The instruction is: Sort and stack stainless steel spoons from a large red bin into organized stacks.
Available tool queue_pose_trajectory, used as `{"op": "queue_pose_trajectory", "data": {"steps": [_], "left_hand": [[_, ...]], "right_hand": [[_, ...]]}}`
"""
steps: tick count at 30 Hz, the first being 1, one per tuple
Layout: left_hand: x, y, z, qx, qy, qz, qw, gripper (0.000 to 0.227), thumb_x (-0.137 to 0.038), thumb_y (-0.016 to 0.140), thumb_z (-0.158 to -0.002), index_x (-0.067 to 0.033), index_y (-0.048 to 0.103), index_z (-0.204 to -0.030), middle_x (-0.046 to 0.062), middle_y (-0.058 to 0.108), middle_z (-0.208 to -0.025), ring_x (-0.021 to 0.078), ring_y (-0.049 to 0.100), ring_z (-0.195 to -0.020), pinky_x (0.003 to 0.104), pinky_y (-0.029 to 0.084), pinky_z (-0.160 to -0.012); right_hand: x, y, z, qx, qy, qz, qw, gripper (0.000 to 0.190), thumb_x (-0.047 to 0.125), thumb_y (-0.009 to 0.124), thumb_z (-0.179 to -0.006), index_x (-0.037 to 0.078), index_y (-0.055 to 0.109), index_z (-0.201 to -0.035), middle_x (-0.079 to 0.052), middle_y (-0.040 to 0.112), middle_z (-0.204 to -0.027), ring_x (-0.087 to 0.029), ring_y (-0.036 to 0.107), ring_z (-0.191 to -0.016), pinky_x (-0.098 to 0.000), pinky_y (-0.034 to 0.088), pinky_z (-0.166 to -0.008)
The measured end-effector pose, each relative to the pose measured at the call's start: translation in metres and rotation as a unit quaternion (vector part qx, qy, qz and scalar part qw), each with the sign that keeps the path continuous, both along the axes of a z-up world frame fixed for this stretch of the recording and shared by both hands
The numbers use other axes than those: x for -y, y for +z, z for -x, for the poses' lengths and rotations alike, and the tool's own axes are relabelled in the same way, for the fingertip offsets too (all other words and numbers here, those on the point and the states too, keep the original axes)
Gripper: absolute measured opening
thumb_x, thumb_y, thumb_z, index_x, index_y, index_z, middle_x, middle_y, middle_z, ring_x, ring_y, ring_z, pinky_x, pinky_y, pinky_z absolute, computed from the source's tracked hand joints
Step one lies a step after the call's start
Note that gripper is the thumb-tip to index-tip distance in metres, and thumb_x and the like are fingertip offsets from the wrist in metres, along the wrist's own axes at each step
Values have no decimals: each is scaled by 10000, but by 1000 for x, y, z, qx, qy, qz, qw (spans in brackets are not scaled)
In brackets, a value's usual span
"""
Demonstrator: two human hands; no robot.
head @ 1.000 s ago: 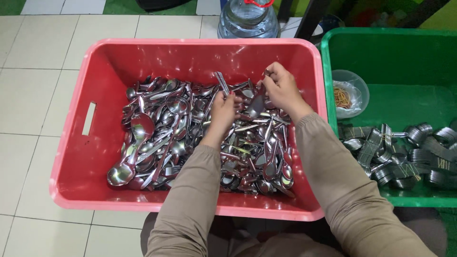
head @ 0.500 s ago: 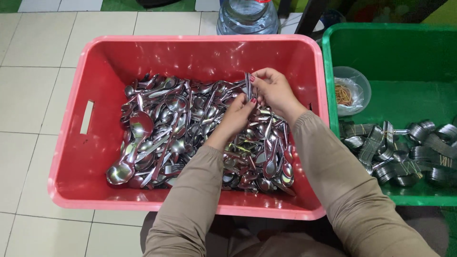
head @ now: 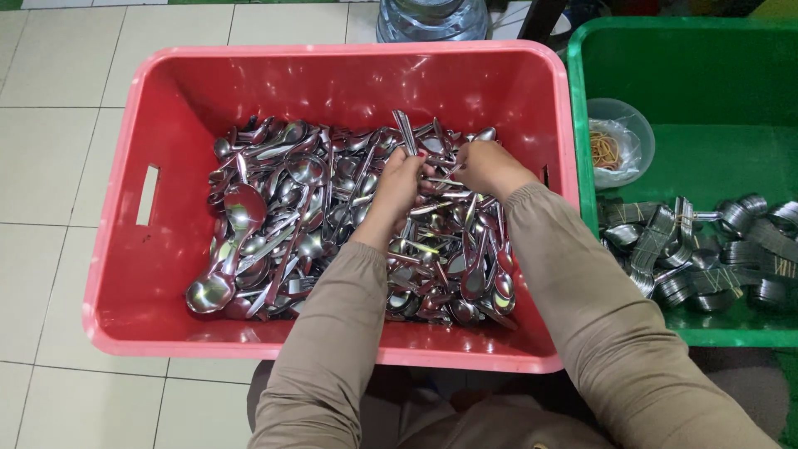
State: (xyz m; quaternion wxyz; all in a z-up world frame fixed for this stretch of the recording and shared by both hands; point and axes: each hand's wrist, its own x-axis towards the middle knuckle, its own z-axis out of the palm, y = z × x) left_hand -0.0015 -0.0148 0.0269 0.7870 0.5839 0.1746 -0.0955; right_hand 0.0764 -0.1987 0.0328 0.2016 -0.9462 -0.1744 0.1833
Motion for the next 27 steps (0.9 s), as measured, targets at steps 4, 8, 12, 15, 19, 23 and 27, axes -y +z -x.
{"op": "queue_pose_trajectory", "data": {"steps": [4,8,12,15,19,23,27], "left_hand": [[-6,6,1,-8,27,-35,999,149,-276,565,-1004,-137,583,-1052,-19,611,-848,82,539,-681,242,378,-489],[-7,7,0,-8,55,-37,998,189,-303,560,-991,-133,563,-1074,-20,609,-850,84,527,-691,240,377,-477],[-6,7,1,-7,60,-56,997,203,-315,568,-983,-144,569,-1093,-16,620,-861,87,537,-697,237,384,-479],[-9,1,0,1,56,-53,997,212,-323,571,-996,-132,572,-1089,-7,633,-874,88,541,-709,239,388,-481],[-7,0,-2,3,55,-60,997,218,-333,572,-995,-135,563,-1085,-9,635,-867,88,552,-704,237,394,-483],[-7,0,-2,10,53,-66,996,221,-329,578,-992,-121,579,-1067,-1,640,-857,92,556,-688,244,372,-466],[-5,8,1,3,52,-68,996,221,-334,577,-992,-131,586,-1077,-4,640,-858,86,564,-696,236,386,-475]], "right_hand": [[-12,9,11,-23,22,38,999,283,249,785,-809,79,784,-1036,-175,766,-1017,-330,730,-990,-426,558,-907],[-37,3,40,-96,119,168,974,235,188,774,-806,72,805,-1008,-181,759,-1036,-344,739,-970,-440,580,-868],[-51,-46,73,-141,248,285,915,306,126,866,-723,50,816,-1015,-164,771,-1076,-314,743,-992,-432,590,-841],[-45,-114,94,-49,247,319,914,334,101,852,-786,102,768,-1109,-115,703,-1202,-317,719,-1035,-479,607,-785],[-51,-139,96,-135,225,412,873,361,135,892,-788,106,768,-1125,-91,733,-1192,-271,729,-1044,-413,581,-810],[-43,-182,85,-60,268,360,892,235,120,778,-845,101,796,-1079,-109,760,-1146,-304,755,-1015,-431,617,-758],[-31,-180,76,31,301,240,922,195,121,656,-896,78,815,-1001,-171,762,-1092,-342,756,-973,-453,613,-759]]}}
